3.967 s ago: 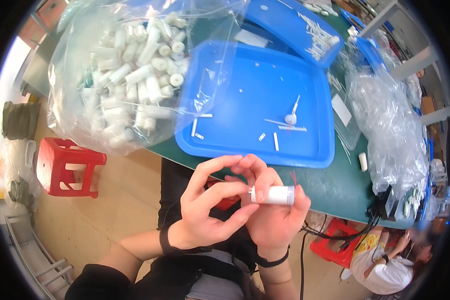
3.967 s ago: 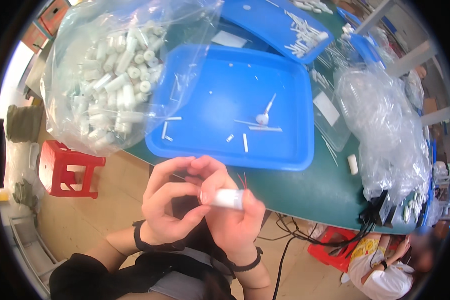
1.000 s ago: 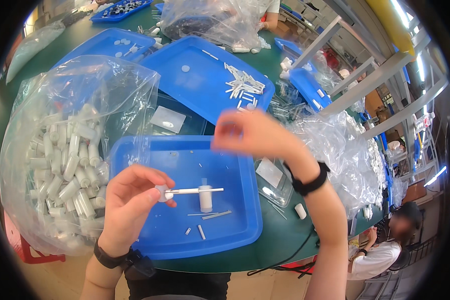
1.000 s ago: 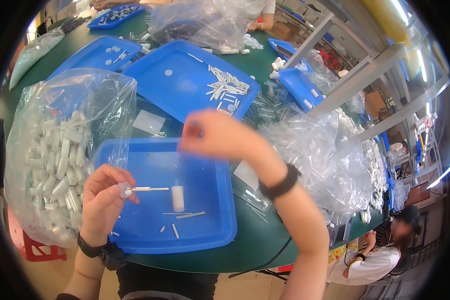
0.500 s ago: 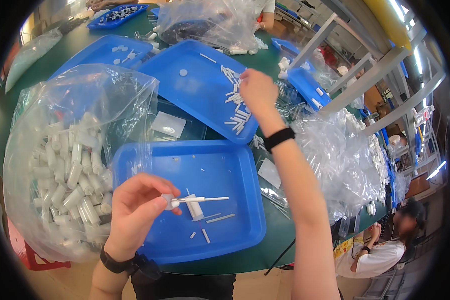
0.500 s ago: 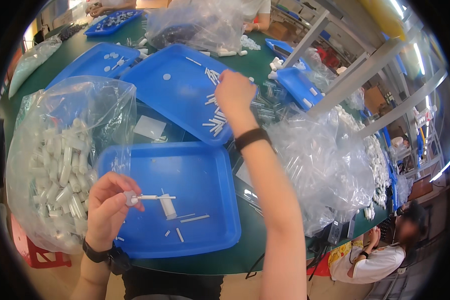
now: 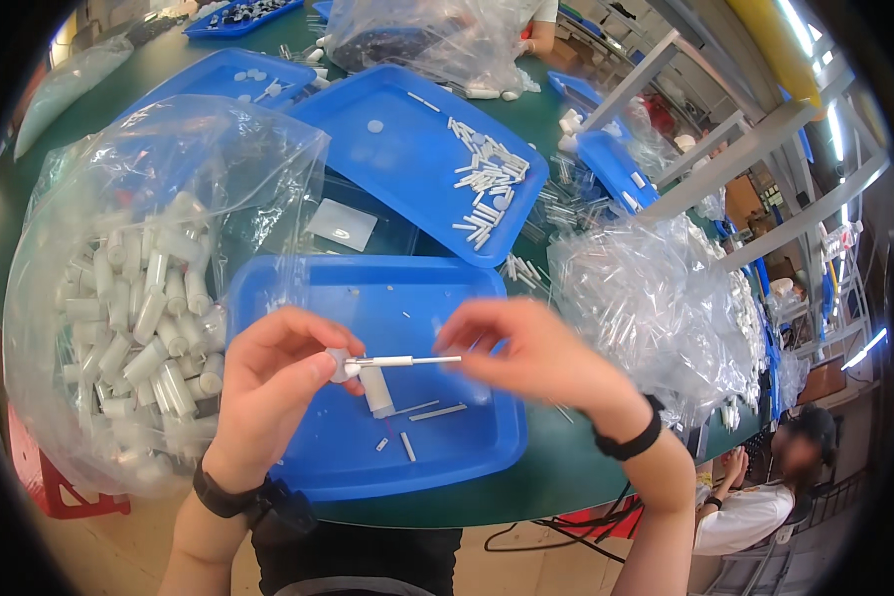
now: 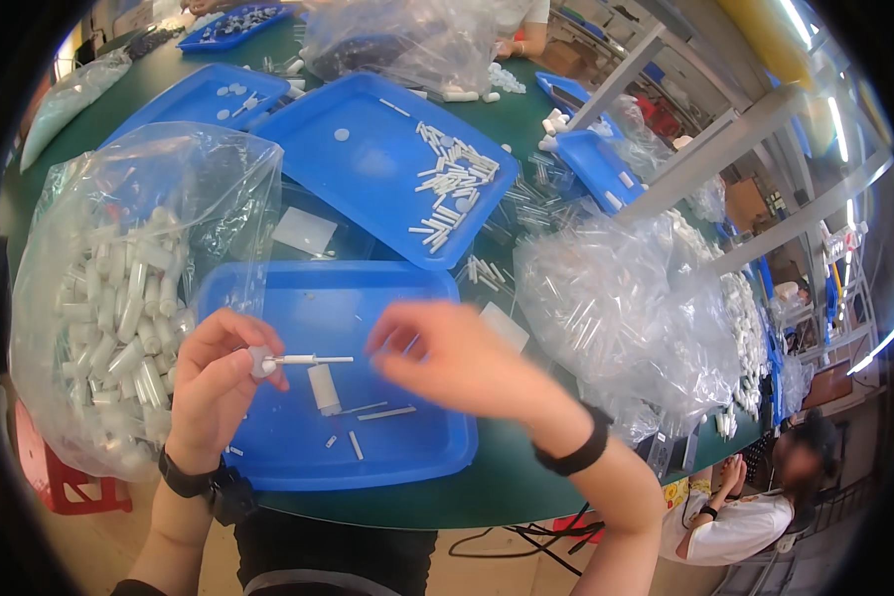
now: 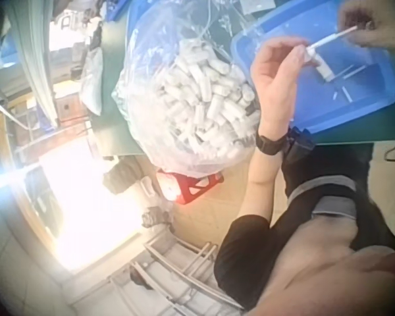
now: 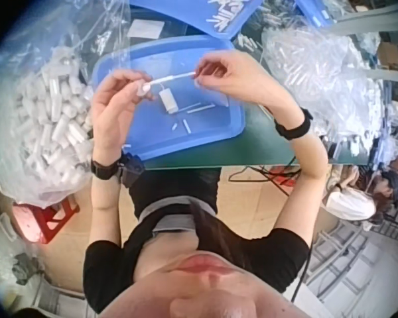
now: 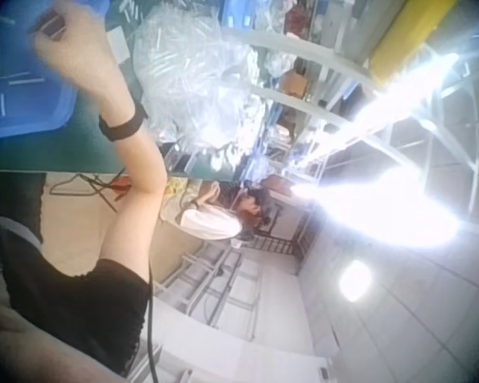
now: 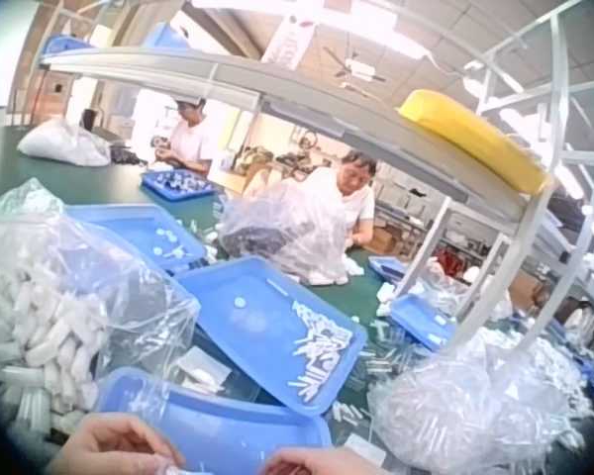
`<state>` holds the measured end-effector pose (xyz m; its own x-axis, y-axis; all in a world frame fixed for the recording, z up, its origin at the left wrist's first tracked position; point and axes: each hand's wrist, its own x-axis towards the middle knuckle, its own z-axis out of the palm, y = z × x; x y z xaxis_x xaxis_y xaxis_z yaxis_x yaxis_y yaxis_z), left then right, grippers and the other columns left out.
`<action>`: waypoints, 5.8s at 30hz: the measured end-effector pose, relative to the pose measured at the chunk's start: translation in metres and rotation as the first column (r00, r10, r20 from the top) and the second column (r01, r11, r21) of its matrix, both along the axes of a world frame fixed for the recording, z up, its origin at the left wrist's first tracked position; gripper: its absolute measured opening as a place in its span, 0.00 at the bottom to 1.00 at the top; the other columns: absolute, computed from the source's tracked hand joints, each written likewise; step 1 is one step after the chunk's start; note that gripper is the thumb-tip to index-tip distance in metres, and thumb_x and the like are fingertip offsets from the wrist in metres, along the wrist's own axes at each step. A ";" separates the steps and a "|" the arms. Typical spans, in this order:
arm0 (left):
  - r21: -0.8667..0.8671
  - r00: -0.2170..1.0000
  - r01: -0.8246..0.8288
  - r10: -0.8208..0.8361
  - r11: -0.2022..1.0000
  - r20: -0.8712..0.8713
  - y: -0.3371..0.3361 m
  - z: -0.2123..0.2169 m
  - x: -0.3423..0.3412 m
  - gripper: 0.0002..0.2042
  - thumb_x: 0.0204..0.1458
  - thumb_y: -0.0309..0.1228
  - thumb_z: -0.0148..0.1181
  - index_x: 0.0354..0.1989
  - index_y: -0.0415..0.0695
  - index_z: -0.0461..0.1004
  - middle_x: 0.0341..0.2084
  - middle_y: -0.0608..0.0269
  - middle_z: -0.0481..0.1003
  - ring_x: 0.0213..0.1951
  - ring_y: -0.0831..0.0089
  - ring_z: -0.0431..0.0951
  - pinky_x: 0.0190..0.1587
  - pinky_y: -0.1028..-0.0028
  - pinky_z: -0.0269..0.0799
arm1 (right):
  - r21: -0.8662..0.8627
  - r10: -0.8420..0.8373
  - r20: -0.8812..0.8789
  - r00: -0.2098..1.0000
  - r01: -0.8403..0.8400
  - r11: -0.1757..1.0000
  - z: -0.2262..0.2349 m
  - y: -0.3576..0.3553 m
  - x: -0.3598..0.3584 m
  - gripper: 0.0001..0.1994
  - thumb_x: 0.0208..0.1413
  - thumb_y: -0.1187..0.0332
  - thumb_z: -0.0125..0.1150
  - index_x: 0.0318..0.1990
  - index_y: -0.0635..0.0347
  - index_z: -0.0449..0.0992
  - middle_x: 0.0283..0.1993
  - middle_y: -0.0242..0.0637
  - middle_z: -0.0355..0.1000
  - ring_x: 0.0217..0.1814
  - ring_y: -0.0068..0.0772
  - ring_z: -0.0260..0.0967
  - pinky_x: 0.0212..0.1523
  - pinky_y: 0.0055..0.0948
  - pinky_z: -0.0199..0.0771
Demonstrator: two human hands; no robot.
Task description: Manually assemble small white plastic cylinders and components at a workstation.
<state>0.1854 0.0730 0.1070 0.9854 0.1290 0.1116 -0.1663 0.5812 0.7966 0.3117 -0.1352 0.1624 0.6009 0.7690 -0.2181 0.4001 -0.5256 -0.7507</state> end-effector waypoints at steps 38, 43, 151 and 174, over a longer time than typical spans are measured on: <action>0.008 1.000 0.026 -0.026 1.000 0.003 0.001 -0.002 -0.001 0.07 0.49 0.24 0.54 0.36 0.36 0.70 0.34 0.52 0.73 0.35 0.68 0.74 0.39 0.68 0.72 | -0.091 0.113 0.275 0.955 -0.091 0.992 -0.003 0.016 0.002 0.08 0.52 0.66 0.54 0.37 0.59 0.70 0.23 0.38 0.71 0.23 0.36 0.70 0.26 0.30 0.67; -0.011 0.997 0.072 -0.072 0.997 0.016 0.000 -0.004 0.001 0.08 0.50 0.25 0.54 0.38 0.37 0.70 0.35 0.52 0.74 0.35 0.67 0.74 0.41 0.67 0.71 | -0.193 0.194 0.037 0.980 -0.183 0.964 -0.006 0.015 -0.034 0.12 0.53 0.62 0.55 0.40 0.59 0.70 0.28 0.39 0.73 0.27 0.38 0.71 0.28 0.33 0.68; 0.299 0.984 0.069 -0.114 0.952 0.135 -0.037 -0.019 -0.067 0.09 0.48 0.13 0.54 0.40 0.31 0.72 0.42 0.50 0.72 0.44 0.68 0.74 0.47 0.73 0.73 | 0.660 -0.289 -0.468 0.835 0.548 0.514 -0.058 -0.051 -0.153 0.10 0.52 0.80 0.56 0.42 0.70 0.68 0.37 0.45 0.73 0.33 0.28 0.72 0.35 0.24 0.72; 0.252 0.977 0.095 -0.042 0.963 -0.209 -0.053 -0.022 -0.081 0.07 0.50 0.21 0.60 0.37 0.33 0.73 0.30 0.56 0.77 0.30 0.74 0.79 0.33 0.79 0.76 | 0.598 -0.437 -0.286 0.853 0.515 0.614 -0.063 -0.040 -0.176 0.14 0.45 0.73 0.68 0.40 0.67 0.76 0.32 0.39 0.76 0.30 0.25 0.74 0.31 0.20 0.73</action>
<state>0.1042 0.0201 0.0853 0.9963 0.0534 -0.0678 0.0446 0.3544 0.9340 0.1362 -0.1748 0.0992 0.9274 0.3527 0.1248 0.1348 -0.0036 -0.9909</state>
